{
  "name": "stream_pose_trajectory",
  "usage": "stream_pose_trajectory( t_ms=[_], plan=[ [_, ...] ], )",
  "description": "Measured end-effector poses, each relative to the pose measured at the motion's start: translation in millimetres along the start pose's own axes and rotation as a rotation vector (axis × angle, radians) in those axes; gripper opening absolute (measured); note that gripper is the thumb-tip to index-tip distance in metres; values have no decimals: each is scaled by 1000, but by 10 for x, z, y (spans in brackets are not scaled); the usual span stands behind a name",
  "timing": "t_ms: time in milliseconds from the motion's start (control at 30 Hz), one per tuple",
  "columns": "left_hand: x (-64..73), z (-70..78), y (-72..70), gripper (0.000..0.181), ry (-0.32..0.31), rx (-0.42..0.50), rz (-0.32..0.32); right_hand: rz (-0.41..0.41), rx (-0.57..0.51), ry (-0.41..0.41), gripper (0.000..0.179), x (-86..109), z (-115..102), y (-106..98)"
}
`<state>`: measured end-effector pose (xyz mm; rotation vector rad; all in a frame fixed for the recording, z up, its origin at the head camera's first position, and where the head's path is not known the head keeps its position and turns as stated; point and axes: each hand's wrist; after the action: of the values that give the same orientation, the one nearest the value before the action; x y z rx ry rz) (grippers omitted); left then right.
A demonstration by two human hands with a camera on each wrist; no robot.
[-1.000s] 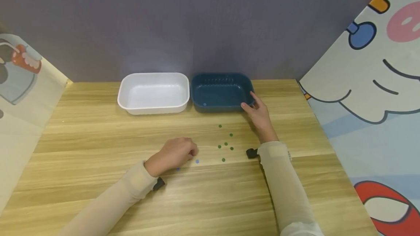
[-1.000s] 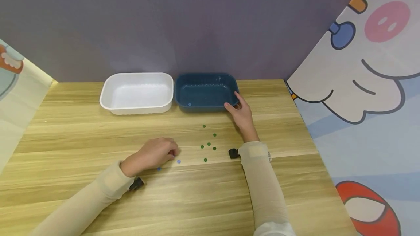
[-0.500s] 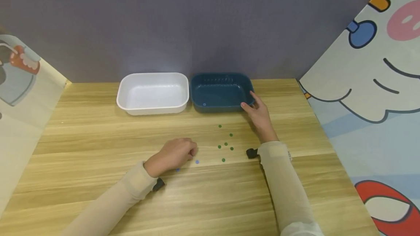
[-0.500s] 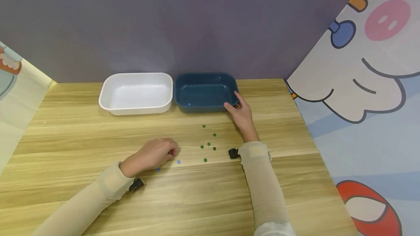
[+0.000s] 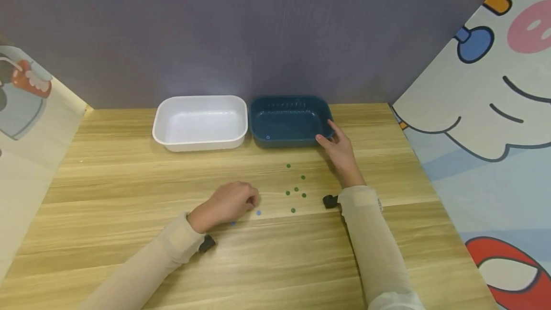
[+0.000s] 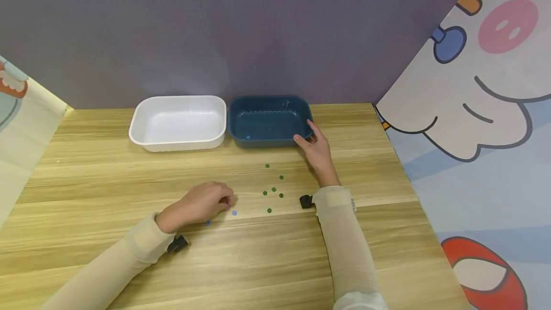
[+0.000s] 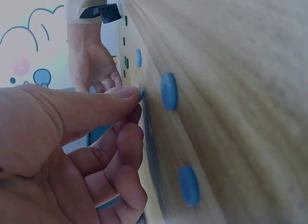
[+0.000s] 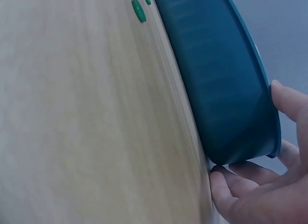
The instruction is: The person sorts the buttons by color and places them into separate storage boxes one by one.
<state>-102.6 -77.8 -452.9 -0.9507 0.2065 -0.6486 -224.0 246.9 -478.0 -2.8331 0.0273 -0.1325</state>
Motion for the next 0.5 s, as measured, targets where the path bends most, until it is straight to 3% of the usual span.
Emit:
stream_pose_trajectory(
  t_ms=[267, 500],
  plan=[
    [-7, -62, -4, 13, 20, 65, 18, -3, 9, -7, 77, -9, 22, -5],
    [-52, -144, -16, 7, 24, 185, 71, -13, -10, 7, 78, 8, -18, -2]
  ],
)
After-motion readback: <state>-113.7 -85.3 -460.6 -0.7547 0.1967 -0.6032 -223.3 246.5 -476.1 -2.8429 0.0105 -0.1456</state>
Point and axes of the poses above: each hand's wrist, its own x-axis away from the middle knuckle, its own y-axis out of the palm, z = x × y, and after that the axes turned 5 degrees about x, right-handed
